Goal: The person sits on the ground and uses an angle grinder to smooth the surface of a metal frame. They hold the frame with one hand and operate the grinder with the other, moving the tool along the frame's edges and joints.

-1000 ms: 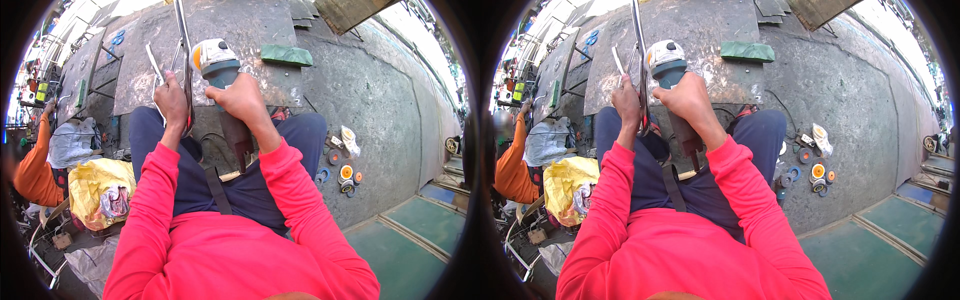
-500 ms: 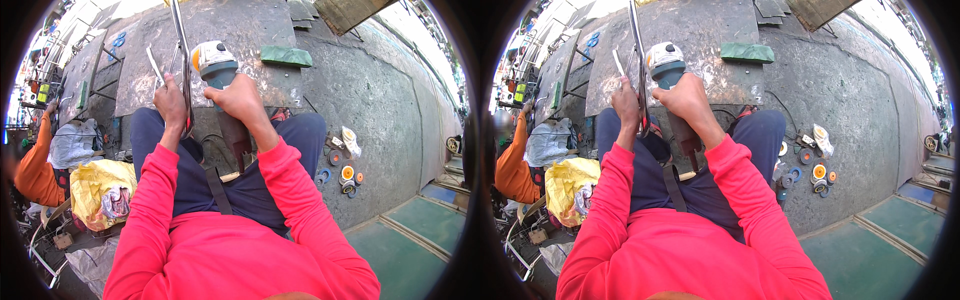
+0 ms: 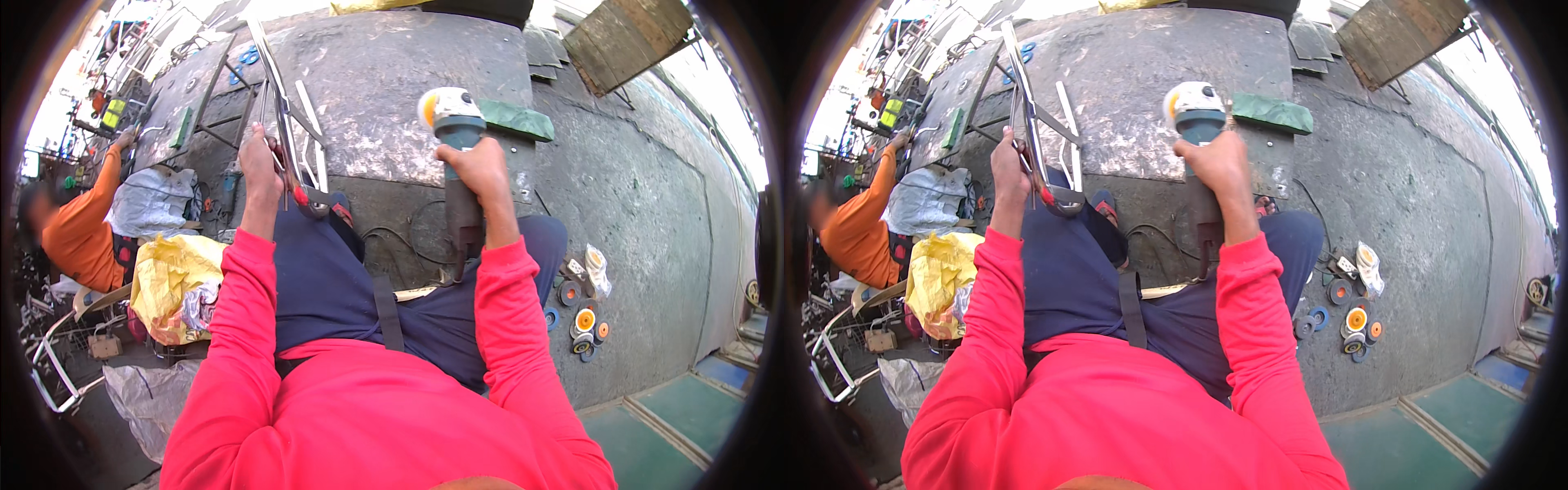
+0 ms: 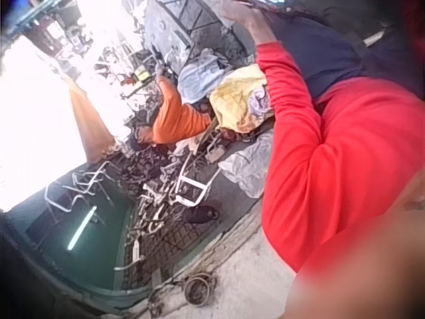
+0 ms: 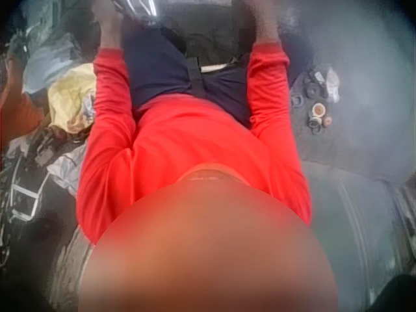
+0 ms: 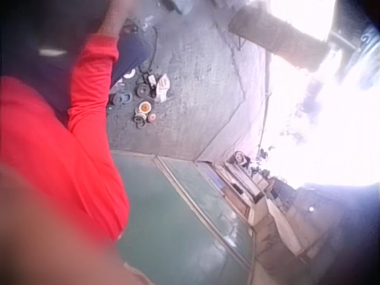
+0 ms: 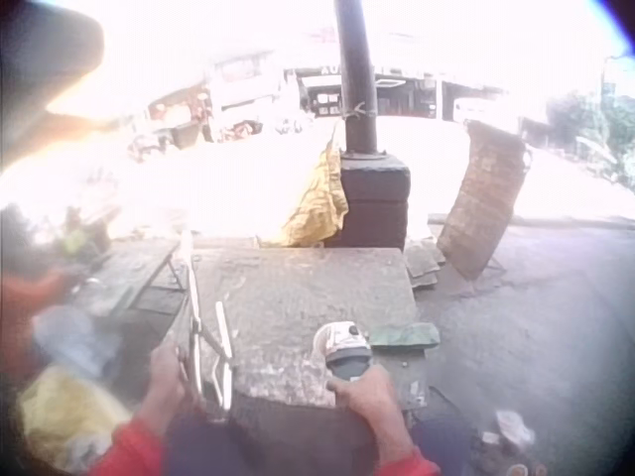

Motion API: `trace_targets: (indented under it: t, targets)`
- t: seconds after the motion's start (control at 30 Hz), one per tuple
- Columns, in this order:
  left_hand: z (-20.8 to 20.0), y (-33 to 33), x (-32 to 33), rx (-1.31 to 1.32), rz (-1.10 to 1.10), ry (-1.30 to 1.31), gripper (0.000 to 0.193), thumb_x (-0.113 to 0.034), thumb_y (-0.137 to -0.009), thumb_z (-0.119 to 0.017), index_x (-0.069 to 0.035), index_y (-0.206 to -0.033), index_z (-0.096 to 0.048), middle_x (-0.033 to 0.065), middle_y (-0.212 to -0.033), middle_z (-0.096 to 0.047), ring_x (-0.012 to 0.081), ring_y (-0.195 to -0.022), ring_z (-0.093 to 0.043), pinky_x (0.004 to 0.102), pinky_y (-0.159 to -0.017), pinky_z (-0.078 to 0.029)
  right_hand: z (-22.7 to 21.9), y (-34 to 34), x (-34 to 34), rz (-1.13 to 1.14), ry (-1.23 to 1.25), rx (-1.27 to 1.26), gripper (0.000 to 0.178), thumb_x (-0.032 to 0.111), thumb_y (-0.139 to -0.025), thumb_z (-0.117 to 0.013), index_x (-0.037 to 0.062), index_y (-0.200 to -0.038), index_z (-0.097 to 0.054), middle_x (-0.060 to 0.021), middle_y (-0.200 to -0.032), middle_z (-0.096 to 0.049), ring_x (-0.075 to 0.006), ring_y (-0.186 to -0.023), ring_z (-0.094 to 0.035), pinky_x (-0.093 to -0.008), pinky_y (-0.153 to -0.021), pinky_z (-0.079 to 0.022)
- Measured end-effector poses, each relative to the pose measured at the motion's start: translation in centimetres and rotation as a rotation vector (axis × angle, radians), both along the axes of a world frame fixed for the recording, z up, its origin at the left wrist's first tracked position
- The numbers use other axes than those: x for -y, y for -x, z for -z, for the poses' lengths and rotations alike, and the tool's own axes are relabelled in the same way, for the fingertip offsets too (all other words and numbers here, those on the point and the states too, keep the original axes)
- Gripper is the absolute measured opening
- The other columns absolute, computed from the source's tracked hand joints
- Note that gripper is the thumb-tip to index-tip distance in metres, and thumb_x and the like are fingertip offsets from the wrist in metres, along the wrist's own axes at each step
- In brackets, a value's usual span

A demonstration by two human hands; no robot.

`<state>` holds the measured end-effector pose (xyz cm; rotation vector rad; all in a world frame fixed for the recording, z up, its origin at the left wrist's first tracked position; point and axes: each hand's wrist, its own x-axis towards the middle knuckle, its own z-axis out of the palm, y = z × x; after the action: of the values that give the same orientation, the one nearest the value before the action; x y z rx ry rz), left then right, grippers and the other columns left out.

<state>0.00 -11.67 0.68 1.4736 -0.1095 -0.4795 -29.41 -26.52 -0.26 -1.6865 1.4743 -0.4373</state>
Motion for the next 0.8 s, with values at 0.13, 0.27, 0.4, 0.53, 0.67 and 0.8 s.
trace_targets:
  t: [0.13, 0.27, 0.4, 0.53, 0.67, 0.8]
  targets:
    - [1.1, -1.9, -3.5, -0.101, 0.010, 0.025, 0.039, -0.038, -0.102, -0.049, -0.010, -0.075, -0.050, 0.0044, -0.062, -0.052, 0.0200, -0.047, -0.054, 0.0446, -0.049, -0.055, 0.8, 0.8, 0.6, 0.057, -0.029, -0.022, 0.053, 0.034, -0.060, -0.084, -0.0120, -0.083, -0.070, -0.0184, -0.079, -0.070, -0.0235, -0.065, -0.068, -0.0374, -0.059, -0.053]
    - [1.6, -3.9, -5.5, -0.129, 0.087, 0.025, 0.037, -0.037, -0.105, -0.043, -0.006, -0.088, -0.056, 0.0075, -0.067, -0.057, 0.0264, -0.051, -0.060, 0.0451, -0.055, -0.056, 1.5, 1.2, 0.7, 0.067, -0.072, 0.014, 0.056, 0.036, -0.060, -0.083, -0.0126, -0.084, -0.070, -0.0225, -0.082, -0.071, -0.0282, -0.072, -0.071, -0.0402, -0.064, -0.054]
    - [2.1, -4.8, -6.0, -0.140, 0.116, 0.094, 0.037, -0.037, -0.104, -0.045, -0.005, -0.090, -0.055, 0.0063, -0.069, -0.055, 0.0251, -0.056, -0.060, 0.0491, -0.057, -0.057, 2.3, 1.1, 0.8, 0.048, -0.082, 0.020, 0.056, 0.035, -0.060, -0.084, -0.0129, -0.084, -0.070, -0.0226, -0.084, -0.071, -0.0279, -0.072, -0.070, -0.0404, -0.063, -0.054]
    - [2.2, -5.7, -6.6, -0.164, 0.113, 0.075, 0.038, -0.037, -0.105, -0.042, -0.004, -0.095, -0.056, 0.0087, -0.073, -0.057, 0.0271, -0.059, -0.061, 0.0488, -0.060, -0.057, 3.0, 0.7, 0.8, 0.033, -0.091, 0.018, 0.053, 0.033, -0.061, -0.084, -0.0124, -0.085, -0.070, -0.0218, -0.084, -0.071, -0.0268, -0.071, -0.070, -0.0405, -0.063, -0.053]
    - [2.6, -6.8, -7.9, -0.163, 0.125, 0.020, 0.043, -0.039, -0.106, -0.037, -0.001, -0.104, -0.057, 0.0133, -0.081, -0.063, 0.0300, -0.064, -0.064, 0.0467, -0.064, -0.057, 3.3, 0.3, 0.5, 0.066, -0.172, 0.122, 0.048, 0.028, -0.062, -0.083, -0.0116, -0.086, -0.069, -0.0176, -0.081, -0.070, -0.0244, -0.066, -0.067, -0.0396, -0.057, -0.052]
    - [3.3, -6.1, -10.0, -0.176, 0.132, 0.057, 0.056, -0.049, -0.105, -0.032, 0.003, -0.116, -0.051, 0.0221, -0.094, -0.066, 0.0307, -0.069, -0.065, 0.0444, -0.069, -0.058, 3.3, 0.2, 0.1, 0.098, -0.390, 0.418, 0.043, 0.022, -0.064, -0.082, -0.0082, -0.090, -0.065, -0.0093, -0.076, -0.064, -0.0209, -0.058, -0.063, -0.0354, -0.049, -0.050]
